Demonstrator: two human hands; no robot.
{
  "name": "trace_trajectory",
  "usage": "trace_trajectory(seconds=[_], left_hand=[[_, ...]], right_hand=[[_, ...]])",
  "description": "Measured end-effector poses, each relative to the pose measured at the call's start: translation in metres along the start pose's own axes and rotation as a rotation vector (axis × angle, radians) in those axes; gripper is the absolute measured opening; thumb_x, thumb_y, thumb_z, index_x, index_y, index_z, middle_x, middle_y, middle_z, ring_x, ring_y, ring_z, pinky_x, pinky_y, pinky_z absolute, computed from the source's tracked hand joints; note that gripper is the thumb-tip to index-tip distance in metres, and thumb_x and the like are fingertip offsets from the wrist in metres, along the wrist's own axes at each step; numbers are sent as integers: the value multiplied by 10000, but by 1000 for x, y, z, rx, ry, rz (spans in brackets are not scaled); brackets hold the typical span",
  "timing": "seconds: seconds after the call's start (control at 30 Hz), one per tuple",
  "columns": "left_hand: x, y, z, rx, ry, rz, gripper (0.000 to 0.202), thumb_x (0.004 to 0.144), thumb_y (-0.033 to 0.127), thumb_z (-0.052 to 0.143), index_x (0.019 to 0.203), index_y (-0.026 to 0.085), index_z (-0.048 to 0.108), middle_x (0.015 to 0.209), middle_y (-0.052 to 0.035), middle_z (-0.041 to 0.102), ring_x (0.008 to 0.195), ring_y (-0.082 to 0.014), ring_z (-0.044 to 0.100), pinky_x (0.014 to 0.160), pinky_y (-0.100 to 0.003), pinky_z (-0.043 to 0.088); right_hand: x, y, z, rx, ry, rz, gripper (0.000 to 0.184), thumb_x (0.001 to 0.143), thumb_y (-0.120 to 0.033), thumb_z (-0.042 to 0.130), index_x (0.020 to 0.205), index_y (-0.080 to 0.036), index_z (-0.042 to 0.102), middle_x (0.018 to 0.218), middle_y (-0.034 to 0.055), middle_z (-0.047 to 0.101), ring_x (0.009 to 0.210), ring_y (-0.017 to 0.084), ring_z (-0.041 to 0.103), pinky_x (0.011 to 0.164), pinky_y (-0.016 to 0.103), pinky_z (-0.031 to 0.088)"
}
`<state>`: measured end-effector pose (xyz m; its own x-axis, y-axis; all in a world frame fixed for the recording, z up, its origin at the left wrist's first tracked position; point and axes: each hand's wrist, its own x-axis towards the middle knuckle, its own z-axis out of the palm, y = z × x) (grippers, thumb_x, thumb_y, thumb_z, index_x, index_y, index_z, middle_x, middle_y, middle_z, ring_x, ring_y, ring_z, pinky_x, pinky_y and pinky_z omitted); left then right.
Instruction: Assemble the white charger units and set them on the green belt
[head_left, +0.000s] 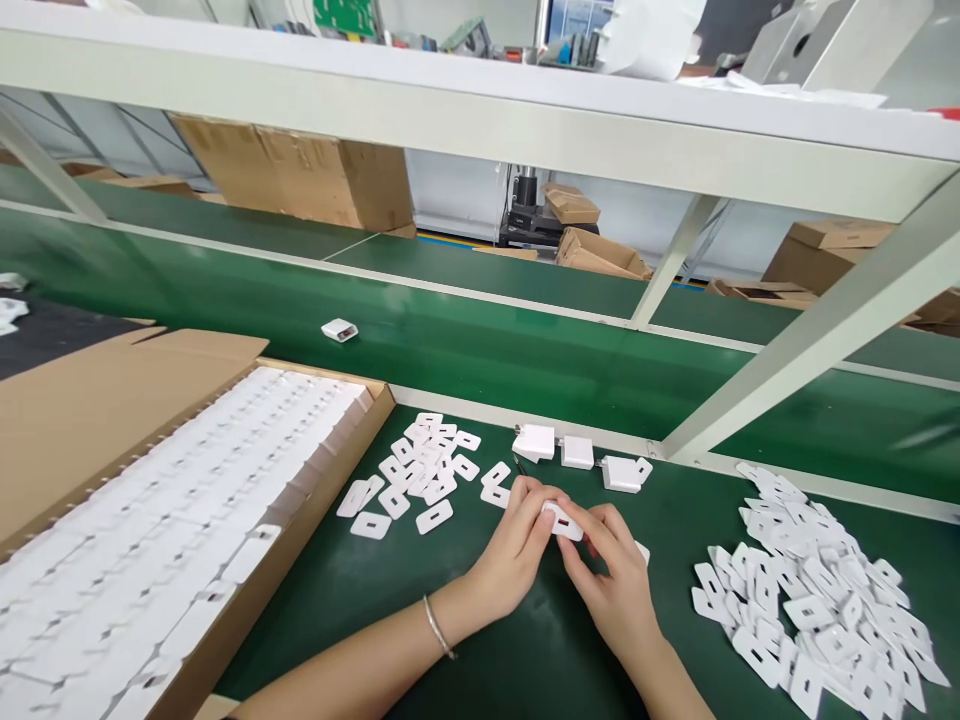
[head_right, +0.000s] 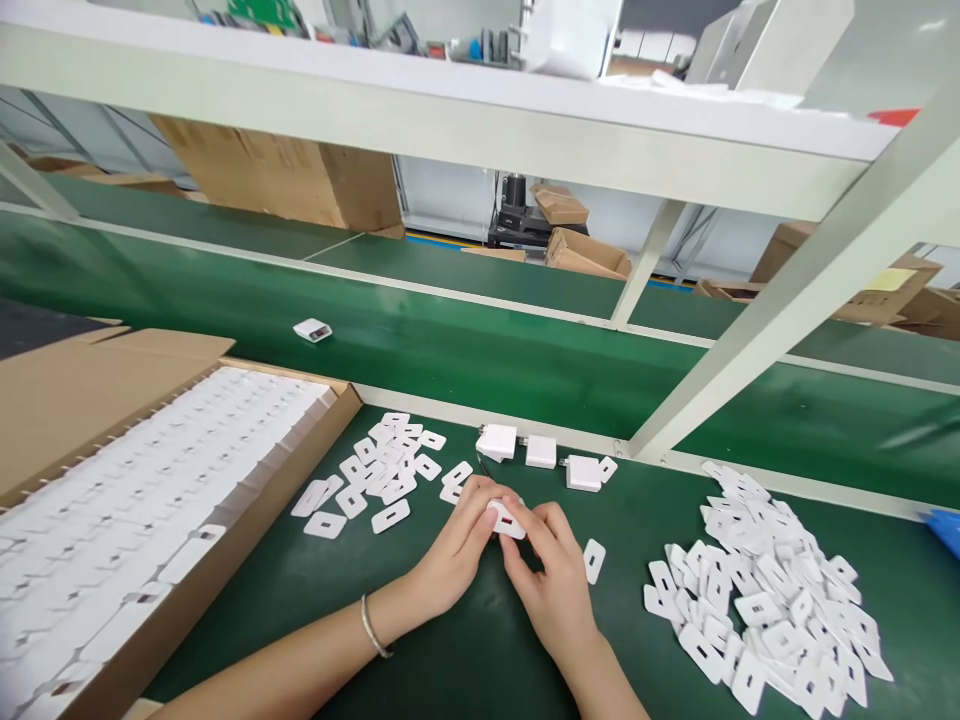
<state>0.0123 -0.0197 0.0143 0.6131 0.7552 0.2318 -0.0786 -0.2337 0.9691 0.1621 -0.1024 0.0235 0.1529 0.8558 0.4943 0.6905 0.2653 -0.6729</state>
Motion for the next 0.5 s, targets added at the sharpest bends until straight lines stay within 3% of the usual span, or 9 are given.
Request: trace_trajectory(seconds=[0.13, 0.23, 0.37, 0.5], left_hand=[[-6, -1, 2, 34, -22, 41, 383, 1126, 420, 272, 1311, 265, 570, 1177, -82, 445, 1144, -236, 491, 1036, -411, 459], [-10, -3, 4, 59, -10, 72, 397, 1124, 418, 271, 1396, 296, 534, 1233, -93, 422, 1185, -250, 464, 1036, -418, 459], [-8, -3, 0, 63, -59, 129, 433, 1116, 455, 283, 1435, 305, 534, 1249, -101, 456, 1136, -256, 512, 966, -402, 489], [0, 0, -7, 76, -120, 149, 423, 1112, 461, 333, 1351, 279, 631, 1113, -83, 565, 1006, -233, 571, 899, -370, 488]], right_hand=[[0, 3, 0, 138, -50, 202, 449, 1048, -402, 538, 1482, -289, 559, 894, 22, 617, 729, 178, 607, 668, 294, 568], [1, 4, 3, 285, -102, 311, 404, 1073, -476, 448, 1387, -264, 589, 985, 50, 686, 838, 204, 671, 761, 322, 594], [1, 8, 5, 426, -85, 326, 400, 1040, -542, 499, 1297, -260, 618, 1122, 81, 703, 885, 216, 693, 728, 315, 597], [-1, 14, 4, 392, -15, 263, 375, 1004, -547, 576, 1227, -252, 636, 935, 39, 688, 758, 191, 641, 727, 316, 574]])
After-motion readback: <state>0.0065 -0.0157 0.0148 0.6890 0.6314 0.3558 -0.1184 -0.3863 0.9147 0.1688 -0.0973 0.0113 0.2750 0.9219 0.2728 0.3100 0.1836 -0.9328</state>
